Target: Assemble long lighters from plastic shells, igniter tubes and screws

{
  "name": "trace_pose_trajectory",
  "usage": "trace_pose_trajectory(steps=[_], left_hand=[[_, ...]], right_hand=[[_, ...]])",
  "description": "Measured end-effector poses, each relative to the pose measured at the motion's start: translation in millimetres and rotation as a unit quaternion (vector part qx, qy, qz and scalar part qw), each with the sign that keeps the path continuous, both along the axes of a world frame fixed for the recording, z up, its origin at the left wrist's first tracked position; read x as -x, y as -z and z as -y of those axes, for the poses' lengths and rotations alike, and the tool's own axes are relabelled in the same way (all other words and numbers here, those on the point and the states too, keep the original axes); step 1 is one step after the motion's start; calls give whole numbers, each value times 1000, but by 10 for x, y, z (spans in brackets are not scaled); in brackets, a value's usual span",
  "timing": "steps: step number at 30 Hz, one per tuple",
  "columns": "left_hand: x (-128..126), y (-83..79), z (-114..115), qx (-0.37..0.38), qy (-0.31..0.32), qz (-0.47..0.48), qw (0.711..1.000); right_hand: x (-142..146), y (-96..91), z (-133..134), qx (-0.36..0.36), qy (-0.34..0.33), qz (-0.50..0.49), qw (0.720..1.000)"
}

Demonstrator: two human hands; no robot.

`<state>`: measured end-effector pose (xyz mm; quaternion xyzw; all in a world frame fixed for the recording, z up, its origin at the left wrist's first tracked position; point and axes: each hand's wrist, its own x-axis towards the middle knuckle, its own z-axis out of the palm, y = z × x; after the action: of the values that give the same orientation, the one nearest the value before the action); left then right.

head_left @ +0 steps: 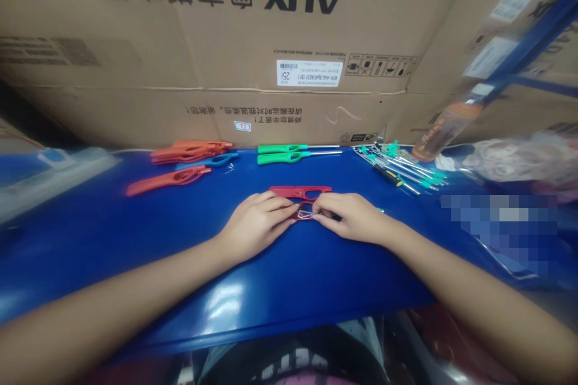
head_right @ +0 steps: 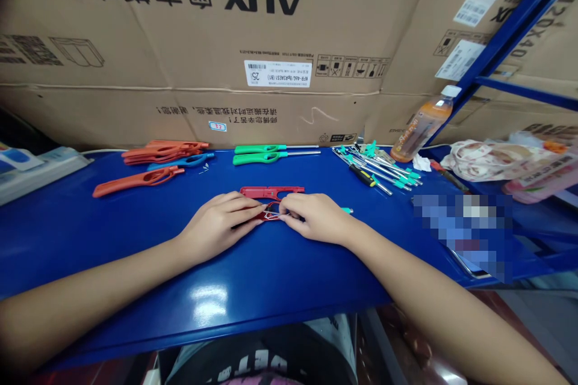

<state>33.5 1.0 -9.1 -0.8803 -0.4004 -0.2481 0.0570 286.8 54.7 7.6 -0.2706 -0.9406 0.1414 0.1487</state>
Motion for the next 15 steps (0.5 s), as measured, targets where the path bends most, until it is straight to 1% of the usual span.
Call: trace_pose_trajectory(steps=[5,11,15], left_hand=[[-3,12,-18,8,6,-25,1000],[-6,18,-28,15,1,-60,998],[-6,21,-31,18,3,-58,998]], right_hand=[[3,5,-13,12,14,0,1000],[-3,0,-11,17,14,-5,1000],[-7,-3,-5,18,12,-6,1000]])
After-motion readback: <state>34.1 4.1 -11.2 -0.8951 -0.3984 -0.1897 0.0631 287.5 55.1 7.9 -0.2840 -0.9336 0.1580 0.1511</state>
